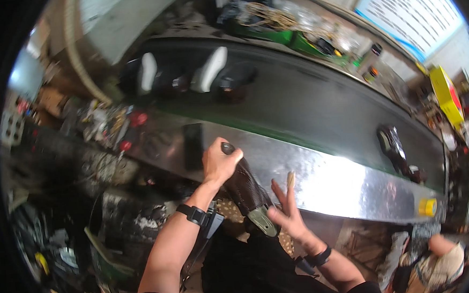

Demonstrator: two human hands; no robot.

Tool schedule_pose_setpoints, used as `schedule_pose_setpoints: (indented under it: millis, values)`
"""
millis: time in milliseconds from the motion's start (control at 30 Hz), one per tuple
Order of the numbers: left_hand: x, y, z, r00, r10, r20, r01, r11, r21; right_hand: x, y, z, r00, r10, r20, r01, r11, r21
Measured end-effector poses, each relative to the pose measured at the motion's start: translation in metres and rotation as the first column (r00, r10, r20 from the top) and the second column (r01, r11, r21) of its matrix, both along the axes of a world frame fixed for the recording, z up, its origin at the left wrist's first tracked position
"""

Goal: Fitting a shoe onto a last and using a pressing machine in a workshop environment.

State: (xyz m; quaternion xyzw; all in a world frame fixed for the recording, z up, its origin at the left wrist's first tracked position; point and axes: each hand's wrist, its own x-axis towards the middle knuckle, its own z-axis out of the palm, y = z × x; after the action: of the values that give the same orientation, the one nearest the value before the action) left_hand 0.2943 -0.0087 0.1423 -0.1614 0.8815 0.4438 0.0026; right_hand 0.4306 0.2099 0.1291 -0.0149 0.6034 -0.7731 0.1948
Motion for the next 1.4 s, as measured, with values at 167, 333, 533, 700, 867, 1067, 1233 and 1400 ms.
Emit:
schedule_pose_setpoints:
  millis: [167, 333, 533, 700, 867, 1067, 1233, 1400]
  values:
    - [0.082, -0.084, 0.045, 0.956, 0.208, -0.205, -0.185, 0.974, 0.127, -0.037, -0.085, 0.059, 0.633, 0.349, 0.691, -0.313, 0.932, -0.184]
    - [0.202, -0.191, 0.103, 0.82, 0.482, -0.307, -0.47, 0.875, 0.118, 0.037, -0.203, 0.103, 0.905, 0.411, 0.114, -0.392, 0.906, -0.156]
    - [0.36, -0.324, 0.152, 0.565, 0.701, -0.435, -0.764, 0.644, 0.044, 0.128, -0.361, 0.113, 0.737, 0.674, -0.049, -0.675, 0.729, -0.116]
    - [0.476, -0.429, 0.186, 0.442, 0.88, -0.176, -0.461, 0.391, 0.797, 0.204, -0.475, 0.125, 0.633, 0.769, 0.093, -0.722, 0.629, -0.287]
    - [0.535, -0.427, 0.148, 0.344, 0.928, -0.143, -0.353, 0.269, 0.896, 0.237, -0.552, 0.128, 0.585, 0.777, 0.233, -0.634, 0.618, -0.465]
    - [0.55, -0.432, 0.125, 0.331, 0.943, -0.037, -0.222, 0.116, 0.968, 0.243, -0.613, 0.116, 0.574, 0.784, 0.237, -0.66, 0.614, -0.433]
    - [0.545, -0.468, 0.113, 0.273, 0.961, 0.033, -0.241, 0.035, 0.97, 0.238, -0.647, 0.11, 0.579, 0.773, 0.257, -0.666, 0.631, -0.398]
    - [0.539, -0.484, 0.107, 0.239, 0.962, 0.131, -0.23, -0.075, 0.97, 0.234, -0.655, 0.129, 0.623, 0.733, 0.275, -0.704, 0.678, -0.213]
